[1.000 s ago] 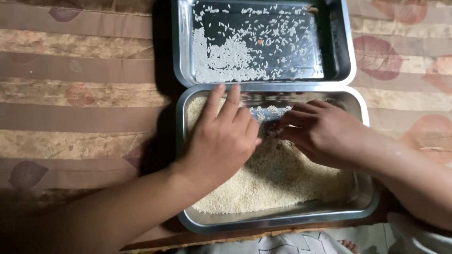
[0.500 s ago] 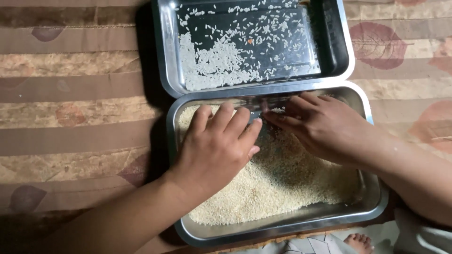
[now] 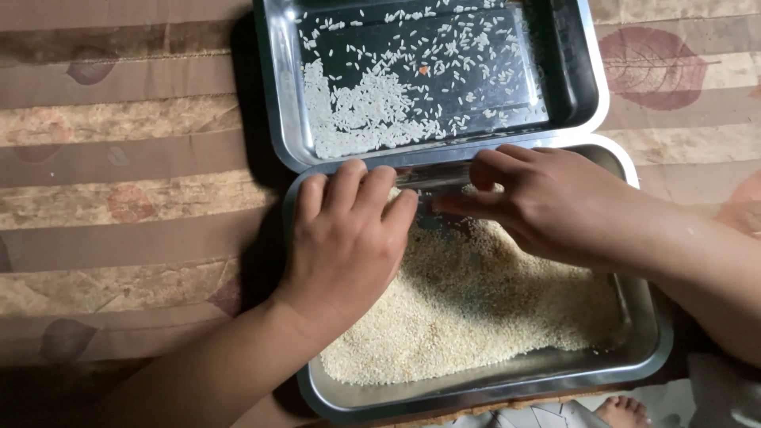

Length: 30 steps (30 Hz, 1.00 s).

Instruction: Manually sorting small grains in a metal tray to remove impurities by hand.

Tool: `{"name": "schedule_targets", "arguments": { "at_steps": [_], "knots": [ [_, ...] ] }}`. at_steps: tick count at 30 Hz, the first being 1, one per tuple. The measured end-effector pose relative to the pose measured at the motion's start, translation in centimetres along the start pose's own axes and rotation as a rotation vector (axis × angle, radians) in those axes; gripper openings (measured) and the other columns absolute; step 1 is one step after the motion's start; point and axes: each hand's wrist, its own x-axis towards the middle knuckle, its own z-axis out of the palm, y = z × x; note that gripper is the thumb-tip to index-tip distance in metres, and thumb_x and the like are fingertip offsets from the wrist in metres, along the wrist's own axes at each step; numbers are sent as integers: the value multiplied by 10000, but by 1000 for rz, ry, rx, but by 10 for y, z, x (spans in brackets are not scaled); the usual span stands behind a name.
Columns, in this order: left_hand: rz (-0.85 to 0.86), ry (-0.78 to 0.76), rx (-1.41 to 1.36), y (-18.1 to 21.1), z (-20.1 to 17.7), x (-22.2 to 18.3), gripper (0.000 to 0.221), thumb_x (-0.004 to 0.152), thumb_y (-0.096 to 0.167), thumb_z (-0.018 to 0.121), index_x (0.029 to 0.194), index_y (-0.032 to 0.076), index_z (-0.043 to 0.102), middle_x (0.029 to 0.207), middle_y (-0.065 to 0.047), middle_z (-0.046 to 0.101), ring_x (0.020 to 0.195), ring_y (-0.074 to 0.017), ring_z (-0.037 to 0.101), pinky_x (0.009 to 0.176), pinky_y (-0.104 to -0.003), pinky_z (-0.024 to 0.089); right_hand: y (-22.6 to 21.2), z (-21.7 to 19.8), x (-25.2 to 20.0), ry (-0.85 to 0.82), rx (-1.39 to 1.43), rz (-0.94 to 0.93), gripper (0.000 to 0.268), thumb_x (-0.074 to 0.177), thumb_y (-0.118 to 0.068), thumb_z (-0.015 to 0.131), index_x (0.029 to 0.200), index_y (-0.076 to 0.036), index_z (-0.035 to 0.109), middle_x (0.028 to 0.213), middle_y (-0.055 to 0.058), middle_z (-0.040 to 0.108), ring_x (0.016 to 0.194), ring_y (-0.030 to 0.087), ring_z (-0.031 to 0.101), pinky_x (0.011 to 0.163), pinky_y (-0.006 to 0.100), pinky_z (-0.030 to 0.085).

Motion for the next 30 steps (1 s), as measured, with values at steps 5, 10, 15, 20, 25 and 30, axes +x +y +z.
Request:
{"name": "schedule_targets", "arguments": {
  "at_steps": [5,10,15,20,25,30],
  "knots": [
    [-38,-56,-44,-1,0,0,77,928,161,671,983,185,718,1011,-33,619,998,-280,552,780,-398,390,-10,-4,21,52,-53,-28,320,964,-154,636,1278,-165,697,893,34,685,639,176,657,340,325,595],
    [-100,-119,-182,-3,2,-2,117,858,120,708,959,177,726,1011,-25,609,1004,-299,530,764,-431,381,-16,8,31,102,-46,-51,86,1009,-163,677,939,-121,704,728,-2,605,486,146,511,313,295,419],
    [-104,-125,-215,-6,1,-4,86,841,122,719,914,167,708,992,-26,599,986,-292,517,760,-421,379,-16,6,33,102,-91,-75,136,959,-166,685,1078,-147,747,884,1,678,536,141,608,319,301,483],
    [-114,-115,-224,-7,3,-6,121,797,122,731,907,169,708,981,-20,594,981,-291,510,732,-424,378,-15,3,27,43,-82,-64,152,943,-175,672,1074,-176,748,1042,48,731,560,146,685,359,318,579],
    [-132,-126,-248,-7,4,-7,117,812,127,730,917,175,714,976,-19,594,988,-286,512,742,-419,386,-18,-1,31,30,9,-24,95,949,-149,663,1010,-145,736,888,25,670,522,184,626,357,345,520],
    [-138,-81,-242,-7,5,-7,128,768,99,724,861,177,682,962,-4,589,974,-285,508,722,-414,368,-20,3,38,69,-71,-57,181,923,-140,695,1085,-179,765,888,2,661,485,136,597,331,316,502]
  ]
}}
